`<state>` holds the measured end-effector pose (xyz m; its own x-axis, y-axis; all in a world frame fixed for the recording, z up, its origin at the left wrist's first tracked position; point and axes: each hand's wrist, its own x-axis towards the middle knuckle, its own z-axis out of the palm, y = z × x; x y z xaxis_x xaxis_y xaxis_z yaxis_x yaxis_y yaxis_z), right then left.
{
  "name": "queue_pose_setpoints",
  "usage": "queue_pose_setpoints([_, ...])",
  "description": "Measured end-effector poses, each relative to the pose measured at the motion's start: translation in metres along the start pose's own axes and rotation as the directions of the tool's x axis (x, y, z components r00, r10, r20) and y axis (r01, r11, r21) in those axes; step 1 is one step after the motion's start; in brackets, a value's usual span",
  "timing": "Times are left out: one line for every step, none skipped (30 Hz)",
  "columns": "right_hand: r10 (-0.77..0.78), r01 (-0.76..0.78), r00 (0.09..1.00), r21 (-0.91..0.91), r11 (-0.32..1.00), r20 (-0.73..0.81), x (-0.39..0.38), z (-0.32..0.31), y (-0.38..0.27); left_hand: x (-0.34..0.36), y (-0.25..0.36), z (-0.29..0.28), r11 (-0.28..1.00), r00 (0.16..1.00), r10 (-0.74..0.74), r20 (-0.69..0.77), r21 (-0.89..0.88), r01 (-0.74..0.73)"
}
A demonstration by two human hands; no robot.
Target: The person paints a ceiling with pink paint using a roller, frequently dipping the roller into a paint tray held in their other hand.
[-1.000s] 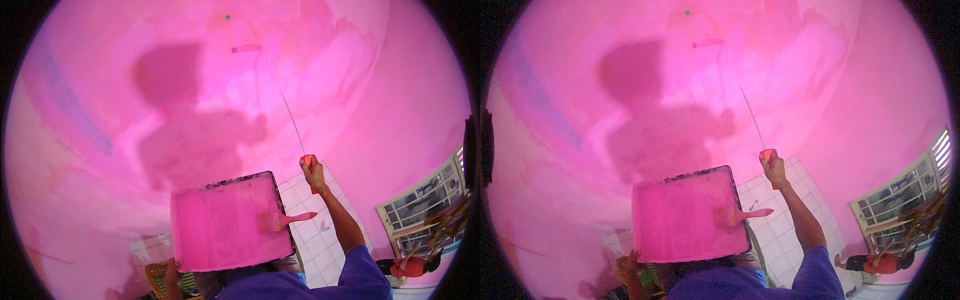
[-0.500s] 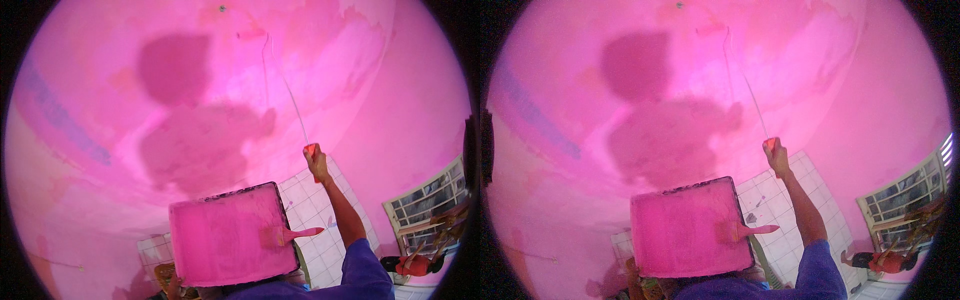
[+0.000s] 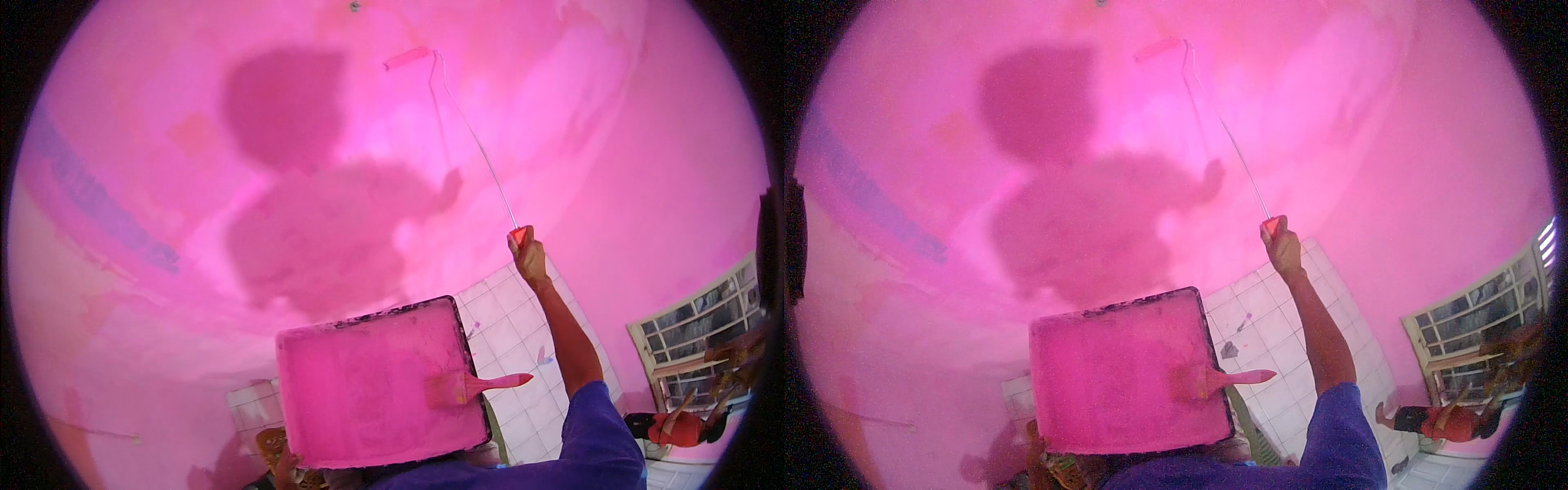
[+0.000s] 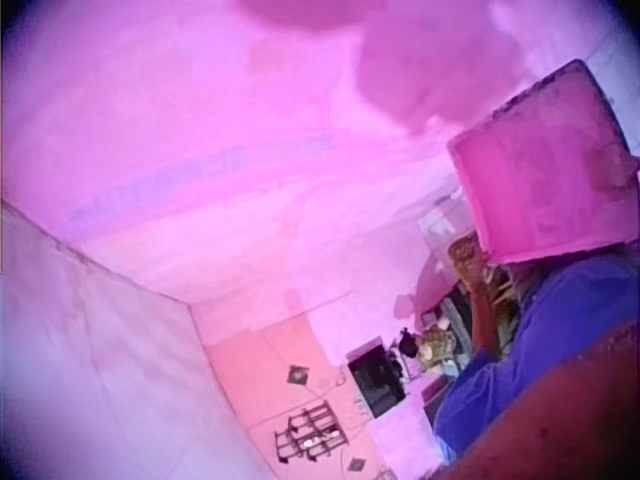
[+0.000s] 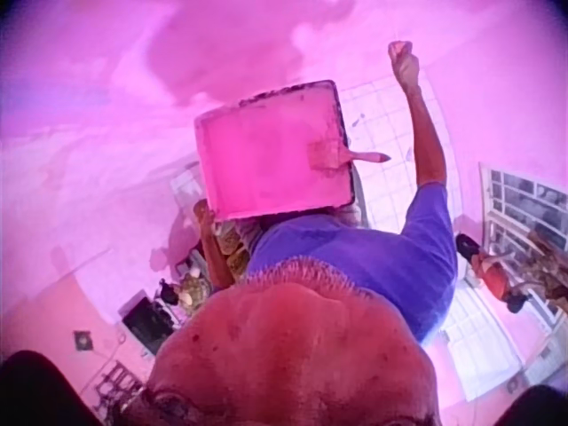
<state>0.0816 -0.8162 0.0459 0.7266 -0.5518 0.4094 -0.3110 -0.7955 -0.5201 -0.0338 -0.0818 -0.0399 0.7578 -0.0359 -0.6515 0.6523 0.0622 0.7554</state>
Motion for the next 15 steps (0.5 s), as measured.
queue_pose_setpoints([-0.029, 0.029, 1.0, 0.052, 0.998, 0.006, 0.004, -0.009, -0.004, 0.002, -0.002, -0.003, 1.0, 1.0, -0.002, -0.006, 0.005, 0.002])
queue_pose_setpoints([-0.057, 0.056, 0.998, 0.104, 0.993, 0.009, 0.008, -0.014, -0.006, 0.004, -0.003, -0.007, 1.0, 1.0, -0.005, -0.015, 0.008, 0.005])
queue_pose_setpoints([-0.033, 0.03, 0.999, 0.092, 0.995, 0.029, 0.01, -0.016, -0.007, 0.006, -0.004, -0.011, 1.0, 1.0, -0.008, -0.025, 0.012, 0.008])
queue_pose_setpoints([-0.022, 0.019, 0.999, 0.088, 0.996, 0.027, 0.012, -0.017, -0.008, 0.007, -0.005, -0.014, 1.0, 0.999, -0.01, -0.035, 0.017, 0.011])
queue_pose_setpoints([-0.046, 0.042, 0.999, 0.123, 0.991, 0.027, 0.015, -0.017, -0.011, 0.01, -0.006, -0.017, 1.0, 0.999, -0.012, -0.043, 0.022, 0.013])
queue_pose_setpoints([-0.072, 0.066, 0.997, 0.161, 0.985, 0.027, 0.018, -0.017, -0.017, 0.011, -0.007, -0.022, 0.999, 0.999, -0.013, -0.053, 0.028, 0.015])
queue_pose_setpoints([-0.073, 0.069, 0.997, 0.152, 0.986, 0.022, 0.026, -0.015, -0.024, 0.012, -0.008, -0.027, 0.999, 0.998, -0.011, -0.062, 0.035, 0.013])
queue_pose_setpoints([-0.064, 0.059, 0.998, 0.155, 0.986, 0.022, 0.036, -0.014, -0.032, 0.013, -0.01, -0.031, 0.999, 0.997, -0.009, -0.073, 0.039, 0.012])
queue_pose_setpoints([-0.046, 0.042, 0.999, 0.148, 0.988, 0.019, 0.049, -0.011, -0.043, 0.015, -0.011, -0.035, 0.999, 0.996, -0.007, -0.084, 0.041, 0.011])
queue_pose_setpoints([-0.028, 0.026, 1.0, 0.137, 0.99, 0.012, 0.055, -0.01, -0.049, 0.014, -0.013, -0.039, 0.999, 0.996, -0.007, -0.092, 0.044, 0.011])
queue_pose_setpoints([-0.025, 0.024, 1.0, 0.14, 0.99, 0.011, 0.054, -0.008, -0.054, 0.017, -0.015, -0.042, 0.999, 0.995, -0.004, -0.098, 0.053, 0.01])
queue_pose_setpoints([-0.055, 0.058, 0.998, 0.159, 0.986, -0.027, 0.054, -0.003, -0.058, 0.017, -0.017, -0.046, 0.999, 0.994, -0.002, -0.108, 0.054, 0.008])
queue_pose_setpoints([-0.085, 0.096, 0.994, 0.171, 0.981, -0.069, 0.055, -0.002, -0.057, 0.019, -0.022, -0.047, 0.998, 0.994, -0.001, -0.112, 0.055, 0.007])
queue_pose_setpoints([-0.091, 0.102, 0.993, 0.17, 0.98, -0.072, 0.051, 0.001, -0.048, 0.021, -0.027, -0.048, 0.998, 0.993, -0.001, -0.114, 0.056, 0.007])
queue_pose_setpoints([-0.056, 0.066, 0.995, 0.132, 0.989, -0.083, 0.039, 0.008, -0.03, 0.025, -0.034, -0.047, 0.999, 0.994, -0.002, -0.111, 0.053, 0.008])
